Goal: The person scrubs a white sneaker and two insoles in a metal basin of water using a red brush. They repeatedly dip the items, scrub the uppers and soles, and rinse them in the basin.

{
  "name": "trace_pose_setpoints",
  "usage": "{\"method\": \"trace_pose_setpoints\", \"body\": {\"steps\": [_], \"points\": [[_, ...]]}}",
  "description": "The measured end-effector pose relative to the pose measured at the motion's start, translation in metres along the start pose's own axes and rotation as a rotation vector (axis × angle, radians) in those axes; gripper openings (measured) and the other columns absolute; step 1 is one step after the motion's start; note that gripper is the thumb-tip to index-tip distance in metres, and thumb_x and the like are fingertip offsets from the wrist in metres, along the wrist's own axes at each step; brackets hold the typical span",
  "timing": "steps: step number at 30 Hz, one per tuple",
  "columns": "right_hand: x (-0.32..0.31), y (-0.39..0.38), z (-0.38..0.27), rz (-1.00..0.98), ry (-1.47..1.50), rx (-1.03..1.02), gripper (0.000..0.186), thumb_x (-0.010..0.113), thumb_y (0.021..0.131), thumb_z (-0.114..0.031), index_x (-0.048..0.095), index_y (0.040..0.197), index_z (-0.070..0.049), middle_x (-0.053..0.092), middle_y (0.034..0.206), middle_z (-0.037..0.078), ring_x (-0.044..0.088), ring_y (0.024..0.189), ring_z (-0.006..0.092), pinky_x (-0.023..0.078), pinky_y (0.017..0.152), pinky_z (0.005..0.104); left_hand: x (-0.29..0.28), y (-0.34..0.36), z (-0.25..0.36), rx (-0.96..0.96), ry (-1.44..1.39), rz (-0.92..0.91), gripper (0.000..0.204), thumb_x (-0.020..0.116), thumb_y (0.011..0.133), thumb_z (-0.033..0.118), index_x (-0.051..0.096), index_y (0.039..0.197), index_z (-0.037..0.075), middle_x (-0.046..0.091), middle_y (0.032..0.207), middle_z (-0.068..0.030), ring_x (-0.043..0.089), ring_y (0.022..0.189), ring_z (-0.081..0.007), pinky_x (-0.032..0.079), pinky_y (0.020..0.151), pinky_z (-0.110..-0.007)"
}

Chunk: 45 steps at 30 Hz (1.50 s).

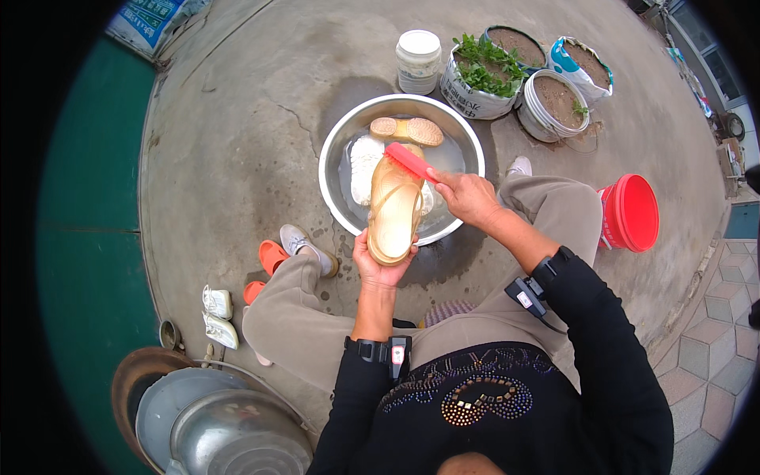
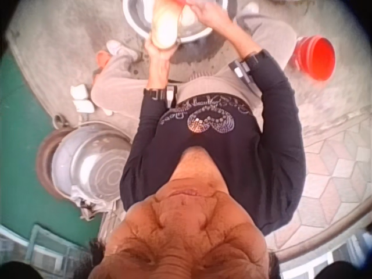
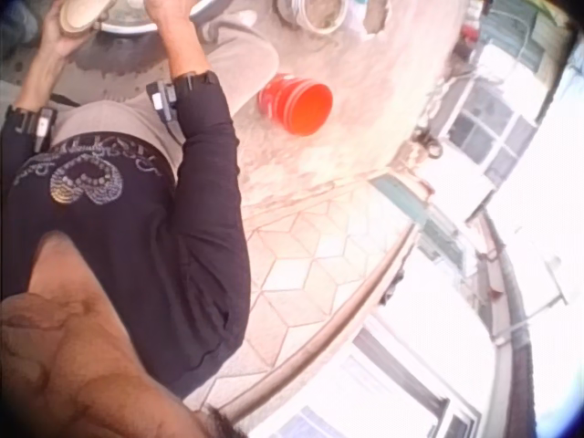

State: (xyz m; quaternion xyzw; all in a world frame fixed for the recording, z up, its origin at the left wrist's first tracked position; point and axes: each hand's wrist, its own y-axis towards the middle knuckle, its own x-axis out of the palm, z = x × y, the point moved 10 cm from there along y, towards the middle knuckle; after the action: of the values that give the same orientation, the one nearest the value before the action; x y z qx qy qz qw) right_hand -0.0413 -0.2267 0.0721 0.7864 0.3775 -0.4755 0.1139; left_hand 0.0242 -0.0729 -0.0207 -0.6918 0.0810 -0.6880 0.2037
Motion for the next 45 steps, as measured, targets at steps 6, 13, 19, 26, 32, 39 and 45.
{"method": "trace_pose_setpoints", "body": {"steps": [6,13,19,26,32,39,45], "points": [[0.019,-0.006,-0.007,-0.012,0.212,-0.086,0.034,0.048,0.089,-0.028,0.061,0.118,-0.016,0.063,0.093,0.023,0.06,0.086,0.0388,0.048,0.078,0.0444,-0.011,0.0,0.0,0.0,0.05,0.113,0.057,0.042,0.08,0.046,0.053,0.119,0.005,0.059,0.102,-0.0191,0.058,0.078,-0.0391,0.05,0.06,-0.043],[0.007,-0.013,0.034,0.031,0.394,0.131,0.036,0.049,0.092,-0.021,0.055,0.122,-0.003,0.064,0.108,0.019,0.062,0.099,0.0224,0.044,0.088,0.0307,-0.017,0.0,0.013,0.095,0.119,0.189,0.061,0.036,0.088,0.056,0.05,0.121,0.007,0.061,0.101,-0.0173,0.061,0.076,-0.0351,0.052,0.058,-0.041],[0.011,-0.072,-0.025,-0.187,0.51,-0.24,0.034,0.049,0.09,-0.018,0.057,0.12,-0.006,0.065,0.096,0.018,0.064,0.089,0.0271,0.047,0.081,0.0345,-0.014,0.003,0.033,0.208,0.135,0.162,0.055,0.033,0.091,0.051,0.048,0.125,0.01,0.057,0.113,-0.0157,0.058,0.092,-0.0338,0.049,0.076,-0.043],[0.05,-0.029,-0.017,-0.065,0.461,0.005,0.035,0.048,0.09,-0.023,0.058,0.12,-0.007,0.064,0.094,0.022,0.063,0.089,0.0335,0.048,0.08,0.0363,0.003,-0.002,0.024,0.379,0.407,0.153,0.046,0.037,0.095,0.033,0.044,0.128,0.003,0.052,0.126,-0.0122,0.052,0.115,-0.0261,0.042,0.097,-0.04],[0.086,-0.059,-0.042,-0.16,0.629,-0.106,0.037,0.049,0.089,-0.023,0.057,0.122,-0.007,0.063,0.093,0.025,0.063,0.09,0.0331,0.048,0.081,0.0367,-0.009,-0.005,0.043,0.36,0.22,0.163,0.048,0.035,0.095,0.034,0.042,0.129,0.002,0.051,0.127,-0.0148,0.051,0.116,-0.0284,0.04,0.1,-0.041],[0.078,-0.017,-0.003,-0.032,0.63,0.094,0.038,0.047,0.089,-0.023,0.057,0.12,-0.004,0.065,0.09,0.024,0.065,0.085,0.0331,0.049,0.076,0.0379,-0.015,0.004,0.014,0.29,0.357,0.16,0.046,0.038,0.095,0.029,0.039,0.132,0.002,0.05,0.128,-0.0129,0.05,0.116,-0.0259,0.039,0.1,-0.039],[0.096,-0.046,-0.038,-0.189,0.78,-0.087,0.038,0.049,0.089,-0.019,0.054,0.12,0.002,0.06,0.11,0.025,0.06,0.103,0.0304,0.044,0.091,0.034,-0.016,0.001,0.041,0.348,0.256,0.137,0.048,0.035,0.095,0.034,0.041,0.131,0.003,0.049,0.131,-0.014,0.048,0.119,-0.029,0.037,0.102,-0.042]]}}
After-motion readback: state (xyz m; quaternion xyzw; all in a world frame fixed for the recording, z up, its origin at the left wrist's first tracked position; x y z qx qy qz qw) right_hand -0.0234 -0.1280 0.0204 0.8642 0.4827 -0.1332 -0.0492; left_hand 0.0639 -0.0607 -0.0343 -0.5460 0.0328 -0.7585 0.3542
